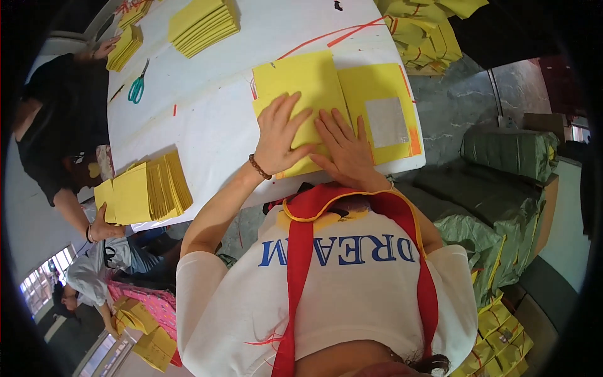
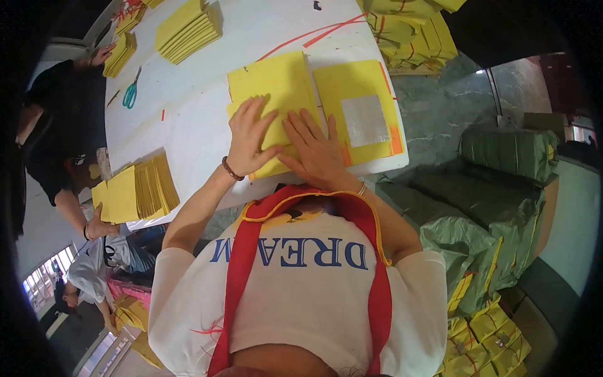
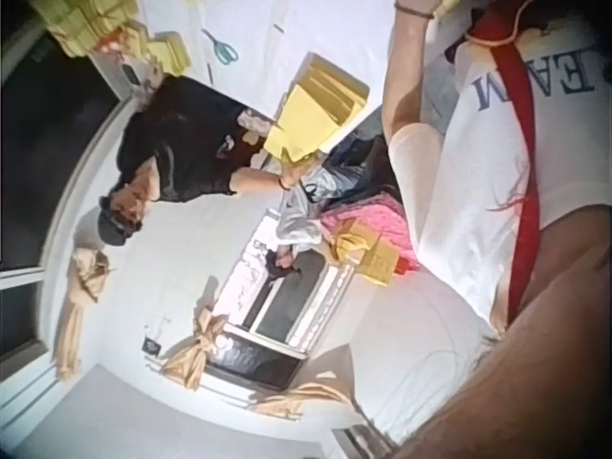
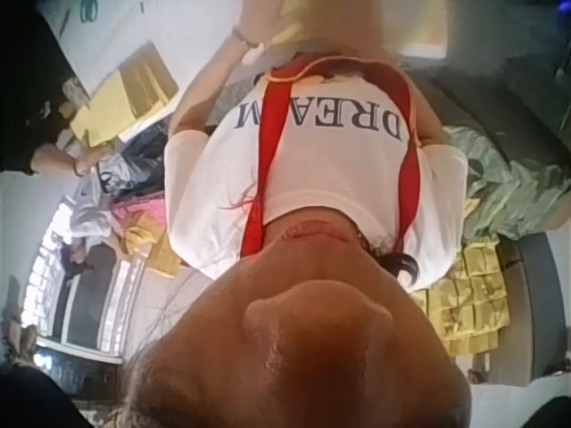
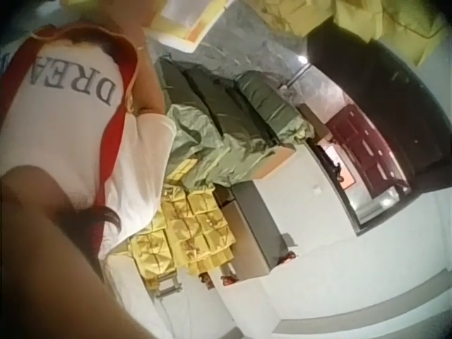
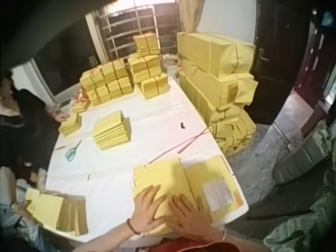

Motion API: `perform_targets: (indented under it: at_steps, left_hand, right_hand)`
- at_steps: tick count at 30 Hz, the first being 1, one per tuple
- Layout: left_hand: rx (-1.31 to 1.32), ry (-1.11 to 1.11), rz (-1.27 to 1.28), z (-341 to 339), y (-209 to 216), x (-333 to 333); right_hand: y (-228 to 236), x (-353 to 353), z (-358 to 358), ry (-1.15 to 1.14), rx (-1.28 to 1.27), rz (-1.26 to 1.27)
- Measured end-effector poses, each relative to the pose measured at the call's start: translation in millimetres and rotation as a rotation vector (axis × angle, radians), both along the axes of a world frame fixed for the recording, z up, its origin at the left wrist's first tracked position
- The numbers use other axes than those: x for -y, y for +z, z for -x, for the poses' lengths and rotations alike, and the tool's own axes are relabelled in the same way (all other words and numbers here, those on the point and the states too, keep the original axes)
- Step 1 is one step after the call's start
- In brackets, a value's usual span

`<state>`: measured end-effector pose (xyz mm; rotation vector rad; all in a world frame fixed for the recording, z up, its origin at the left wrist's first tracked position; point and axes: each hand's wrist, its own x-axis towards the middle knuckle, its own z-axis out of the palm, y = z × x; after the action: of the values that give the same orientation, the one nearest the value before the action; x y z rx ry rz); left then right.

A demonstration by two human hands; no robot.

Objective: Applying foil squares to sheets of yellow paper and stacking them for processing.

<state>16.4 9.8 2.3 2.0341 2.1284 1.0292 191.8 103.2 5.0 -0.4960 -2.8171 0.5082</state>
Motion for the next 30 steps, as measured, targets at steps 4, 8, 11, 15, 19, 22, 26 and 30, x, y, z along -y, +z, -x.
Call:
perform_targets:
  at_steps: [4, 8, 11, 15, 19, 22, 26, 30]
  left_hand:
    - [-0.160, -0.059, 0.146, -4, 11, 2]
    - [-0.378, -0.007, 0.164, -18, 17, 4]
    - [-0.604, 0.092, 0.169, -28, 12, 2]
    - [-0.520, 0.091, 0.198, -12, 24, 2]
    - [-0.129, 0.135, -0.051, 28, 60, 17]
    - [-0.320, 0.287, -0.128, 89, 62, 28]
    - [-0.459, 0.429, 0.061, 150, 19, 27]
    - [-0.652, 0.416, 0.158, 178, -29, 24]
  right_hand:
    - [5, -15, -3, -0.010, -0.037, 0.331]
    - [18, -32, -2, -0.023, -0.310, 1.065]
    - [30, -37, 4, -0.166, -0.442, 1.436]
    - [41, -37, 6, -0.233, -0.590, 1.254]
    - [41, -35, 0, -0.264, -0.608, 1.169]
    - [25, -31, -4, -0.217, -0.501, 1.151]
    - [15, -18, -1, -0.221, -0.448, 1.031]
    - [14, -15, 1, -0.135, -0.393, 0.760]
